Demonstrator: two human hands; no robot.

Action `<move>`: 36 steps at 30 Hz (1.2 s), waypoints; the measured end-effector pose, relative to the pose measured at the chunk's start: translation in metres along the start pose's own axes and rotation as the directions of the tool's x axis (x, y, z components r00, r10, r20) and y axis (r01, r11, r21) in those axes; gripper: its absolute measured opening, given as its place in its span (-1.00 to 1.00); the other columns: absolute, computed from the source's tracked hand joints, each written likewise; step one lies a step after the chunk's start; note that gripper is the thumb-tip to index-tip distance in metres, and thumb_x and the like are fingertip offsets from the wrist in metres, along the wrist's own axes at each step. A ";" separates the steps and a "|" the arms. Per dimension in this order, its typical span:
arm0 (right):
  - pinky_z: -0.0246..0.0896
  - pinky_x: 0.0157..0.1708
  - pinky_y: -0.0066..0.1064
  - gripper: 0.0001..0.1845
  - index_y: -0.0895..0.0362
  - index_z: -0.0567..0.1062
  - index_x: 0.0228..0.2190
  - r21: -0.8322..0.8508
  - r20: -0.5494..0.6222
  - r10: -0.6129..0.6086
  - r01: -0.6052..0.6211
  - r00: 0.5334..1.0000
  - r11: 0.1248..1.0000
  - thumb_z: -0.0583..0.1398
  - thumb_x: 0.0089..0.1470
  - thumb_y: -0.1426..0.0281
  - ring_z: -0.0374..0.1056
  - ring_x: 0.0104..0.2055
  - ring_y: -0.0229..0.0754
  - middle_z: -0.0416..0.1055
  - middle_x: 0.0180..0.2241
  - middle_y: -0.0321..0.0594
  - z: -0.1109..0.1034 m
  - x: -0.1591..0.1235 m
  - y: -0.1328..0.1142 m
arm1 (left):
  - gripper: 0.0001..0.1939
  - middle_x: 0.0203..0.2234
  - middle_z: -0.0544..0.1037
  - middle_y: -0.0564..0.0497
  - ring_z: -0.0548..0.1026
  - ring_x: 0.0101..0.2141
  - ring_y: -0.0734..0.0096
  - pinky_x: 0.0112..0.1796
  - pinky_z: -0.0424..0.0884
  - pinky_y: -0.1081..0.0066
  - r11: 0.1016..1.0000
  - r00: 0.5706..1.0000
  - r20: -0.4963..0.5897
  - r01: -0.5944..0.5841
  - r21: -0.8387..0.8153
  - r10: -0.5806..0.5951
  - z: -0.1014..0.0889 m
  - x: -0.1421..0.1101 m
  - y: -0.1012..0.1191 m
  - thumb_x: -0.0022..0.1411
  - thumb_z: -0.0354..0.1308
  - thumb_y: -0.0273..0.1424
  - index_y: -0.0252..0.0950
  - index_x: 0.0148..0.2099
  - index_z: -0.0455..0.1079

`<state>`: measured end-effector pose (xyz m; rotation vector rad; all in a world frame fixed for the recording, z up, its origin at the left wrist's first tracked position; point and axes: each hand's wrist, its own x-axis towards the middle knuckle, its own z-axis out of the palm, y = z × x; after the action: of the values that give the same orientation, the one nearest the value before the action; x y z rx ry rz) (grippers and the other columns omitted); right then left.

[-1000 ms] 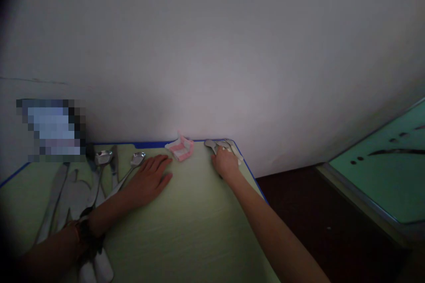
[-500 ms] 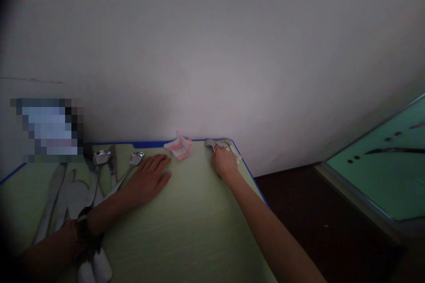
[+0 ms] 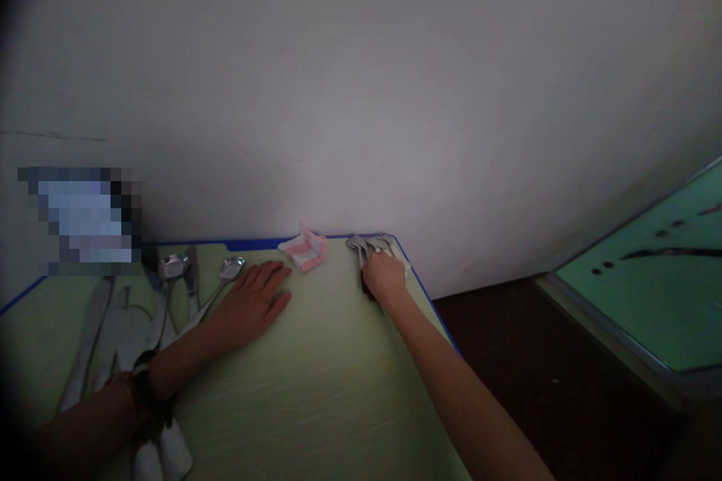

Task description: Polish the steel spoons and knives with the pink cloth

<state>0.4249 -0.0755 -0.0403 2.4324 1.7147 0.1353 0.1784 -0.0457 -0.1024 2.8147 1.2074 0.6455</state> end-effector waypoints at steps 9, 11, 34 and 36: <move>0.27 -0.16 -0.21 -0.45 0.23 0.45 -0.11 0.047 -0.013 0.020 -0.019 1.000 0.999 -0.08 0.16 0.10 0.38 -0.09 0.05 0.41 -0.11 0.12 -0.003 -0.006 -0.007 | -0.62 0.04 0.35 -0.19 0.26 0.07 0.09 0.09 0.15 0.06 1.000 1.000 0.007 0.004 0.004 -0.004 0.000 0.000 0.000 0.29 -0.11 -0.28 -0.34 0.08 0.27; 0.26 -0.15 -0.21 -0.46 0.26 0.43 -0.09 0.046 -0.010 0.015 -0.015 1.000 0.999 -0.04 0.14 0.12 0.37 -0.08 0.06 0.41 -0.11 0.14 -0.003 -0.006 -0.009 | -0.61 0.04 0.34 -0.20 0.25 0.07 0.09 0.09 0.15 0.06 1.000 1.000 0.011 0.000 0.007 0.000 0.000 0.000 0.000 0.30 -0.11 -0.28 -0.35 0.08 0.26; 0.24 -0.17 -0.27 -0.62 0.19 0.35 -0.06 0.233 -0.175 -0.092 0.132 0.980 0.964 0.11 0.05 0.40 0.30 -0.03 0.00 0.32 -0.05 0.04 -0.003 -0.003 -0.028 | -0.56 0.09 0.29 -0.25 0.22 0.11 0.04 0.13 0.08 0.05 0.999 0.994 0.109 0.010 -0.045 -0.005 -0.003 0.001 -0.005 0.30 -0.12 -0.26 -0.40 0.13 0.21; 0.22 -0.16 -0.31 -0.64 0.19 0.34 -0.08 0.340 -0.204 -0.163 0.226 0.965 0.913 0.13 0.05 0.39 0.31 -0.08 -0.05 0.33 -0.09 0.01 -0.006 -0.012 -0.043 | -0.54 0.13 0.26 -0.24 0.21 0.13 0.08 0.14 0.08 0.08 0.995 0.985 0.174 0.002 -0.099 0.015 -0.012 0.003 -0.011 0.27 -0.08 -0.30 -0.38 0.16 0.16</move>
<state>0.3797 -0.0717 -0.0421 2.5344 2.2241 0.0026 0.1685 -0.0378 -0.0923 2.7275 1.1047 0.4340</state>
